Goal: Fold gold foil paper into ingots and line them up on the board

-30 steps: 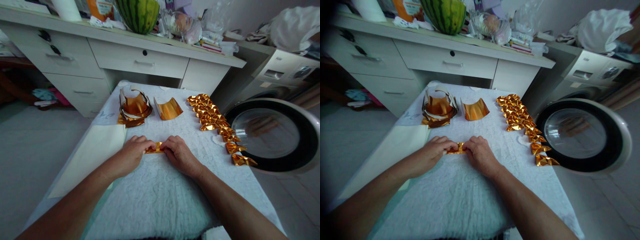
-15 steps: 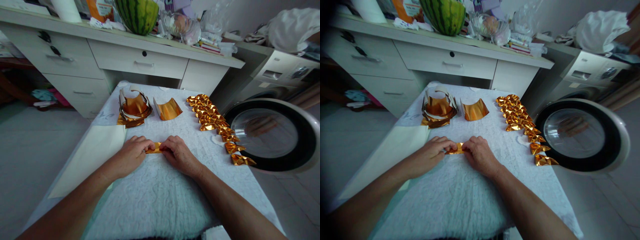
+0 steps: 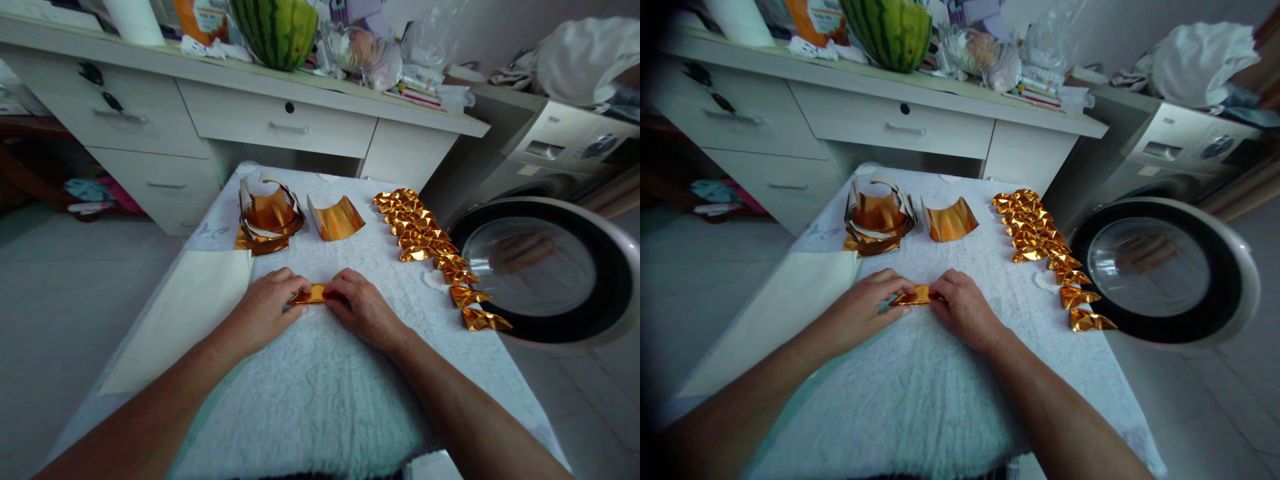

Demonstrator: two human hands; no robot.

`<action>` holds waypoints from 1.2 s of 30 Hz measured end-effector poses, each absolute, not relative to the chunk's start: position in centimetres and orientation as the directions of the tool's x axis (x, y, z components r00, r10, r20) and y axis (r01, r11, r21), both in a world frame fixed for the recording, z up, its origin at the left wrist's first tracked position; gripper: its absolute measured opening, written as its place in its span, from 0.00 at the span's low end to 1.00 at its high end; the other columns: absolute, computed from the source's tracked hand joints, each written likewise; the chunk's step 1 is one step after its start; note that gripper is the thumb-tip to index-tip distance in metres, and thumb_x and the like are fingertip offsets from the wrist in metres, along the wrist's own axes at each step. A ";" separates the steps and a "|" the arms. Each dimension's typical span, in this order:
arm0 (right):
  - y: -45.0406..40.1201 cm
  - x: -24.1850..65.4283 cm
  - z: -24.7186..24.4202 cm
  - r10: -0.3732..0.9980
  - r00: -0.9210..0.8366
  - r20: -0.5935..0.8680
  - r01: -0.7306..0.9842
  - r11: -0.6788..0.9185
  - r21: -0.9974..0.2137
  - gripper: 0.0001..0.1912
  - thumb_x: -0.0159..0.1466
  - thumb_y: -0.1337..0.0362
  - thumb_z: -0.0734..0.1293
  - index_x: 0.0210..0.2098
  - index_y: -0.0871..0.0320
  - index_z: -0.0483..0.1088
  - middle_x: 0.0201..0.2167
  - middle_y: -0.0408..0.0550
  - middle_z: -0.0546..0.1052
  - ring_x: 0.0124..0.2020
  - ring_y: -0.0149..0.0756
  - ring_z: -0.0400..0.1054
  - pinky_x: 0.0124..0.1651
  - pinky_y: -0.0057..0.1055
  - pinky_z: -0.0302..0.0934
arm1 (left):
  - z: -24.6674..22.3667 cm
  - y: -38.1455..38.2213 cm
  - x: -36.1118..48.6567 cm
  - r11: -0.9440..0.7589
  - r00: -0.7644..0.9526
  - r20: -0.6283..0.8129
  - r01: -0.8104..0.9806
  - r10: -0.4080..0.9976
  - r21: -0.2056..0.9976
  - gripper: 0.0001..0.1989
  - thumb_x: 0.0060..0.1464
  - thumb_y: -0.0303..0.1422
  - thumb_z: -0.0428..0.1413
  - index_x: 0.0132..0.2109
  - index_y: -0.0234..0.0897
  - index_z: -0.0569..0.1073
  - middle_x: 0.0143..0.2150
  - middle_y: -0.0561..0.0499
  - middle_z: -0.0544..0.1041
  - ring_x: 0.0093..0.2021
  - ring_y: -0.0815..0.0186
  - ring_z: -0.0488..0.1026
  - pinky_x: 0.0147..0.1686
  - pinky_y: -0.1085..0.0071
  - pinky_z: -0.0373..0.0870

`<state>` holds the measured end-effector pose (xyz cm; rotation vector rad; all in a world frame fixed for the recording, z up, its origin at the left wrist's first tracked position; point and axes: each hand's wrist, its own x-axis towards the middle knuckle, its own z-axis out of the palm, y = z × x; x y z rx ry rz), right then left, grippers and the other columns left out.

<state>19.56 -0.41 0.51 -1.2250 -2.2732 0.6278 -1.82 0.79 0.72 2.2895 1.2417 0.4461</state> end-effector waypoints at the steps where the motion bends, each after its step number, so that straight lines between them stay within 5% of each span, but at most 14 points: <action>1: -0.4 19.6 0.5 0.850 -0.488 0.197 0.636 0.501 -0.587 0.07 0.64 0.73 0.64 0.37 0.59 0.72 0.36 0.47 0.72 0.38 0.34 0.66 0.43 0.30 0.60 | 0.7 0.8 -1.8 -0.466 0.531 0.057 0.681 0.845 0.565 0.08 0.57 0.32 0.53 0.44 0.40 0.73 0.40 0.50 0.72 0.43 0.61 0.70 0.44 0.65 0.66; 11: -0.5 19.4 0.6 0.840 -0.500 0.212 0.683 0.533 -0.499 0.09 0.68 0.69 0.61 0.40 0.60 0.73 0.36 0.49 0.73 0.39 0.35 0.66 0.44 0.32 0.61 | 0.4 0.4 -1.3 -0.460 0.480 0.082 0.757 0.873 0.464 0.08 0.62 0.35 0.50 0.45 0.40 0.71 0.40 0.49 0.74 0.41 0.62 0.73 0.42 0.65 0.68; 23: -0.7 19.5 0.5 0.909 -0.348 0.228 0.803 0.415 -0.429 0.09 0.65 0.65 0.64 0.43 0.60 0.71 0.38 0.52 0.73 0.41 0.40 0.66 0.44 0.35 0.61 | 1.1 0.3 -1.3 -0.424 0.395 0.170 0.747 0.903 0.512 0.11 0.61 0.31 0.46 0.42 0.39 0.74 0.39 0.50 0.80 0.39 0.62 0.76 0.40 0.66 0.69; 29: -0.9 19.4 0.9 0.945 -0.298 0.135 0.745 0.319 -0.585 0.07 0.65 0.69 0.61 0.39 0.58 0.71 0.26 0.42 0.73 0.27 0.31 0.65 0.33 0.27 0.57 | 1.1 0.2 -1.5 -0.392 0.368 0.150 0.778 0.918 0.492 0.14 0.64 0.33 0.43 0.42 0.40 0.74 0.36 0.51 0.80 0.37 0.63 0.77 0.36 0.68 0.68; 36: -1.1 19.1 1.0 0.958 -0.251 0.138 0.662 0.274 -0.697 0.09 0.58 0.75 0.61 0.33 0.57 0.68 0.23 0.39 0.70 0.24 0.28 0.63 0.30 0.25 0.55 | 1.2 0.1 -1.4 -0.378 0.378 0.097 0.803 0.921 0.461 0.15 0.64 0.33 0.42 0.42 0.39 0.73 0.35 0.51 0.80 0.36 0.61 0.78 0.36 0.67 0.67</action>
